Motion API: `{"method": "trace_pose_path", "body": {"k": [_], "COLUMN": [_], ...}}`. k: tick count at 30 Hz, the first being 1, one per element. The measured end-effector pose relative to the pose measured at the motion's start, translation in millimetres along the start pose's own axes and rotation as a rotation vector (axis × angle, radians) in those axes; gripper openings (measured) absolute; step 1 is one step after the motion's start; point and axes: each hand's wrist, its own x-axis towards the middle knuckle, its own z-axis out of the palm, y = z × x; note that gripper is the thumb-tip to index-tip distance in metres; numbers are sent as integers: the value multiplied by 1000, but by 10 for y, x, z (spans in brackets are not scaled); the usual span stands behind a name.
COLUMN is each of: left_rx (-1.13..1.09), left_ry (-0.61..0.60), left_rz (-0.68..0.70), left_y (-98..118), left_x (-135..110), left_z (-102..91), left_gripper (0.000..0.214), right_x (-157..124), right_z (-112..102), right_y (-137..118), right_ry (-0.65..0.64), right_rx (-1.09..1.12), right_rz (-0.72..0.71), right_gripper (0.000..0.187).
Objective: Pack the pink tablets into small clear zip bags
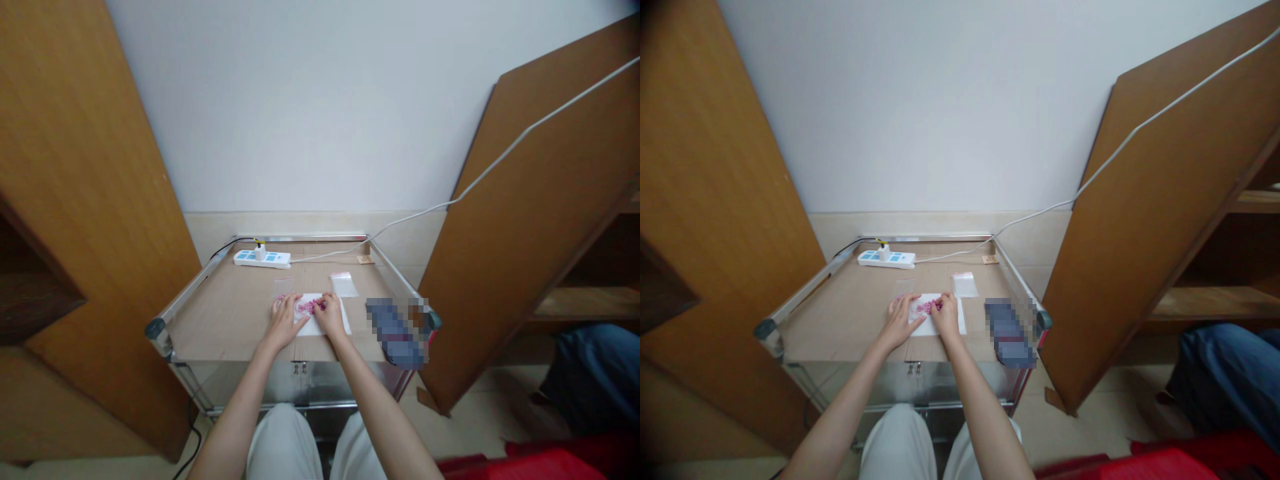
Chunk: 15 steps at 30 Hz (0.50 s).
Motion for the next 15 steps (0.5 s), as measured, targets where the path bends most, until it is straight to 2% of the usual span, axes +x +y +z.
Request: {"method": "trace_pose_path", "body": {"k": [9,15], "left_rx": [-28,-34], "left_ry": [1,-6], "left_rz": [-13,-13], "left_y": [-4,-6], "left_x": [-3,-7], "left_z": [10,15], "left_gripper": [46,48], "right_x": [25,21], "right_z": [-87,-154], "right_y": [-104,-242], "right_ry": [14,-72], "right_rx": [73,228], "right_rz": [-4,-76], "right_gripper": [5,7]}}
